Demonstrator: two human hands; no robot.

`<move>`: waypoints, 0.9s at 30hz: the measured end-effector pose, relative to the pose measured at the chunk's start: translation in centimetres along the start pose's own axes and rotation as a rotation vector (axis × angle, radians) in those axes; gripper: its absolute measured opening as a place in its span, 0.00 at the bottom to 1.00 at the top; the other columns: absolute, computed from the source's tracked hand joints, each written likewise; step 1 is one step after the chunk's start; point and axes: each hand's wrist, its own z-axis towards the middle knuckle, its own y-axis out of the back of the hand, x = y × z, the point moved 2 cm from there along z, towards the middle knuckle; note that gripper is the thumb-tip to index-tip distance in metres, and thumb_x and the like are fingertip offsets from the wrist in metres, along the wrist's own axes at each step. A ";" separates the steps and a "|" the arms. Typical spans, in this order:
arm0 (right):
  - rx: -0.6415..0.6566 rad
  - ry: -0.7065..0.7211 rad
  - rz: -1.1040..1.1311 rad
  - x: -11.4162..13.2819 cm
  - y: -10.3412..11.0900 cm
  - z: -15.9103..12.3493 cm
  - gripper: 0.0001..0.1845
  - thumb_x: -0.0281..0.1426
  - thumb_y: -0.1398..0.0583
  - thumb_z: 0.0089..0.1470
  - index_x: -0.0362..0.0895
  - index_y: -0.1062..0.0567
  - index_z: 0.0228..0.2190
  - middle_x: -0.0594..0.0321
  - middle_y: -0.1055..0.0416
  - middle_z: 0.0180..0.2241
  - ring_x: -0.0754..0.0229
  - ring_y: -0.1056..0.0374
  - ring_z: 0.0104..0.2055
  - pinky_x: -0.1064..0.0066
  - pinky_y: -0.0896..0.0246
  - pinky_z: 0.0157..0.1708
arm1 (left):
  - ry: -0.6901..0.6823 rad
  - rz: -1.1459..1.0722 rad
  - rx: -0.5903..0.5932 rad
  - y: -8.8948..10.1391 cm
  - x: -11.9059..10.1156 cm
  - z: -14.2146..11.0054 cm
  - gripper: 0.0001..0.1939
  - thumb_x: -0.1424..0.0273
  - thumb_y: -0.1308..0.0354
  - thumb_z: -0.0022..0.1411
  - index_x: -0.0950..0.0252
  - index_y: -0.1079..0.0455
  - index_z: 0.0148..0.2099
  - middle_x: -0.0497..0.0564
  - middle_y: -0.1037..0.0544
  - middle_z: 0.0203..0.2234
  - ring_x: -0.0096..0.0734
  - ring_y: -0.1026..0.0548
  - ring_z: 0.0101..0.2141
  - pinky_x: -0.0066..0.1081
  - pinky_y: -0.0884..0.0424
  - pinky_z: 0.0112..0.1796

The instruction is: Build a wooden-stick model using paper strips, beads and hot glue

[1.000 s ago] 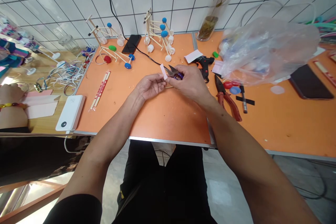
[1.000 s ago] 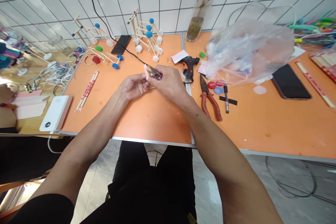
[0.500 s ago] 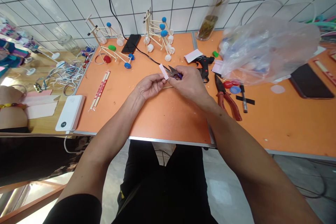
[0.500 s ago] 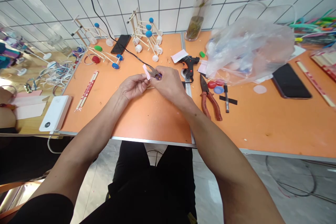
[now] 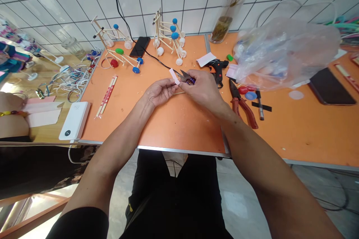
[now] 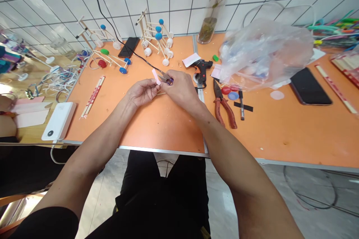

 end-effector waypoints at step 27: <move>0.023 -0.007 0.009 0.3 0.6 -0.1 0.16 0.34 0.31 0.61 0.49 0.32 0.27 0.66 0.34 0.27 0.56 0.42 0.35 0.62 0.49 0.38 | -0.058 -0.002 -0.017 0.1 -0.2 0.0 0.13 0.87 0.41 0.73 0.71 0.18 0.38 0.56 0.12 0.32 0.26 0.13 0.31 0.22 0.14 0.44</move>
